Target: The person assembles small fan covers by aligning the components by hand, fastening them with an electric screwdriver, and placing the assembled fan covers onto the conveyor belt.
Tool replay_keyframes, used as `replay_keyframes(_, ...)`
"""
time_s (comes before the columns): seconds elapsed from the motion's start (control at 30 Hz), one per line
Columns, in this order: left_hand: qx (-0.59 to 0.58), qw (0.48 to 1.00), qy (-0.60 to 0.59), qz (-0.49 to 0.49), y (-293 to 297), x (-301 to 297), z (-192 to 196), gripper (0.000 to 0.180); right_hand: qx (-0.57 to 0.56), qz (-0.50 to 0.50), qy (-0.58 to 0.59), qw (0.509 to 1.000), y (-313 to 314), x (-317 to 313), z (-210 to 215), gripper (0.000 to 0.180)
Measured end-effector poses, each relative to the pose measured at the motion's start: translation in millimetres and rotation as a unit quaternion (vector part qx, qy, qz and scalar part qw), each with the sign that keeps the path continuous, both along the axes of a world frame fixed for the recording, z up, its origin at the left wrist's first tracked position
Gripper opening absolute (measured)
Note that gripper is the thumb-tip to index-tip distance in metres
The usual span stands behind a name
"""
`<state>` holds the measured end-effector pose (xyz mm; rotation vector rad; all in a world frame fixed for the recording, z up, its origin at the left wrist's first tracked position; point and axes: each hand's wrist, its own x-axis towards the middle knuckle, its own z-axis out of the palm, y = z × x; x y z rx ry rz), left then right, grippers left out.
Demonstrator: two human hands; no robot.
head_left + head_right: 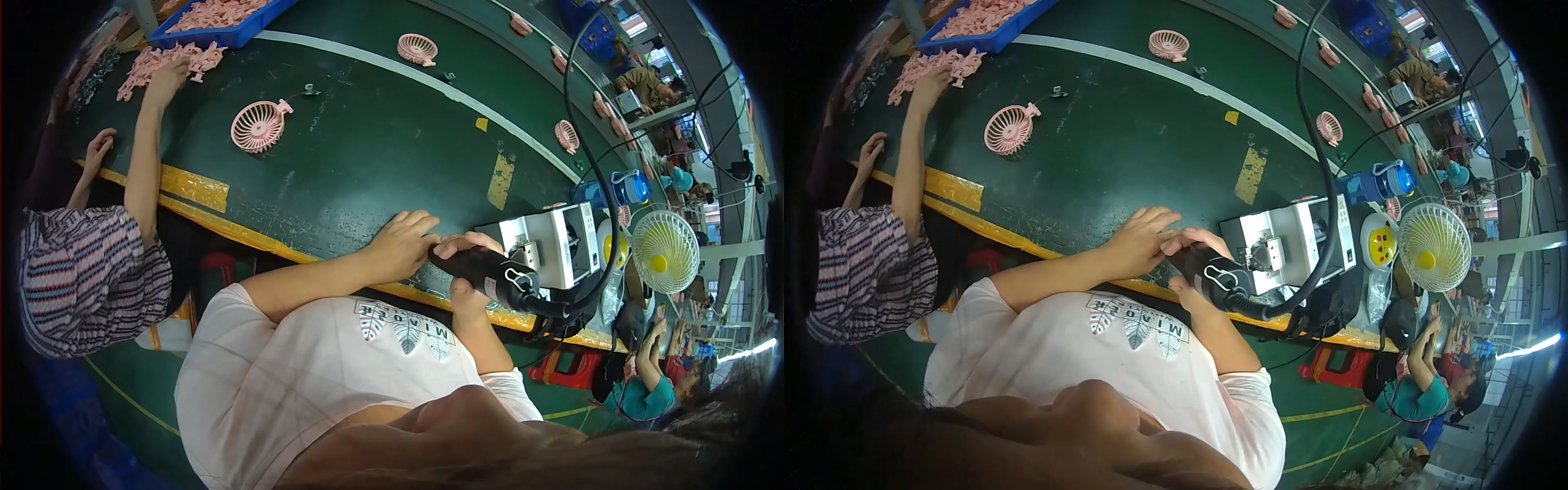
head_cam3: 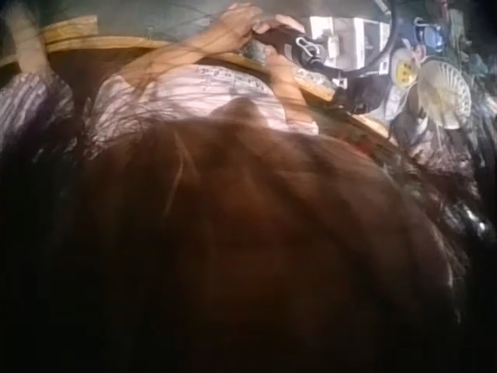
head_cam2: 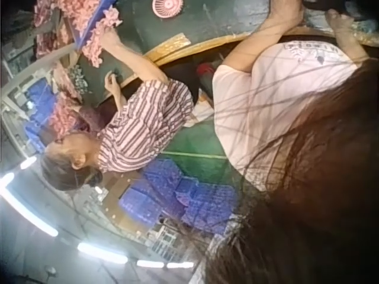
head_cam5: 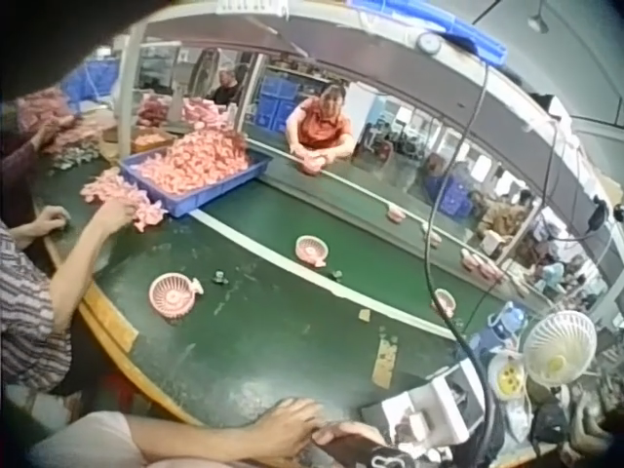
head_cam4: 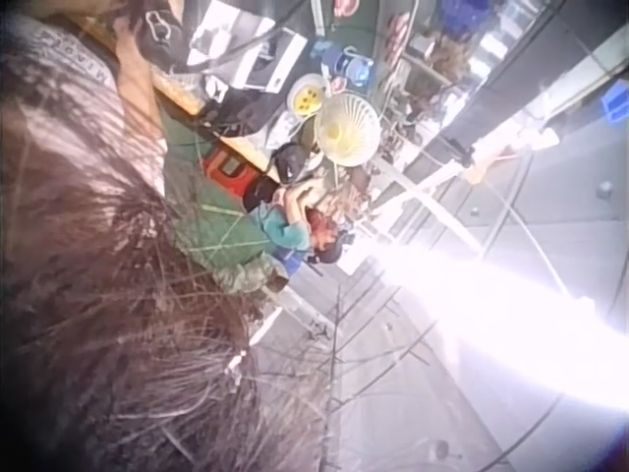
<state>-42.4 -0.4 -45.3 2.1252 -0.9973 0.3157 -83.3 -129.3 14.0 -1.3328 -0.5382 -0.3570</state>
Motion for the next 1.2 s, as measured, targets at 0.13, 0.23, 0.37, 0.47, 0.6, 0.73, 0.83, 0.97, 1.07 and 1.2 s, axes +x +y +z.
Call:
replay_keyframes(0.13,-0.019,1.0,0.006,-0.005,4.1,-1.1,0.4,0.028,-0.032,0.001,-0.014,0.999,3.3,-3.1,0.0,0.062)
replay_keyframes(0.23,-0.016,0.998,0.047,-0.026,14.8,1.9,11.5,0.032,-0.033,0.0,-0.007,0.999,6.9,-5.6,1.5,0.059)
replay_keyframes(0.37,-0.02,0.986,-0.07,0.152,63.9,35.2,43.0,0.038,-0.013,0.004,0.005,1.0,0.5,-6.9,0.8,0.059)
replay_keyframes(0.47,-0.019,0.914,-0.143,0.38,122.5,64.0,49.1,0.036,0.046,-0.011,0.014,0.999,-4.2,-3.9,-1.9,0.062)
replay_keyframes(0.6,0.154,0.834,-0.146,0.509,190.1,64.6,30.3,0.034,0.069,-0.028,0.148,0.986,-35.7,-8.9,14.5,0.064)
replay_keyframes(0.73,0.218,0.85,-0.04,0.478,172.0,46.5,12.5,0.032,0.02,-0.088,0.045,0.995,-74.1,-16.1,43.0,0.065)
replay_keyframes(0.83,0.121,0.903,-0.067,0.406,126.0,32.1,5.5,0.025,0.024,-0.132,-0.1,0.986,-81.0,-13.2,65.1,0.066)
replay_keyframes(0.97,0.071,0.972,-0.064,0.213,61.9,1.6,11.4,0.013,0.008,-0.171,-0.118,0.978,-81.9,-3.8,74.8,0.067)
replay_keyframes(1.07,0.027,0.995,-0.063,0.068,27.7,-16.0,6.1,0.014,0.004,-0.185,-0.05,0.981,-86.0,1.3,70.3,0.061)
replay_keyframes(1.2,-0.024,0.995,-0.038,-0.086,2.9,-24.7,3.8,0.015,0.095,-0.154,0.079,0.98,-94.8,4.9,58.7,0.057)
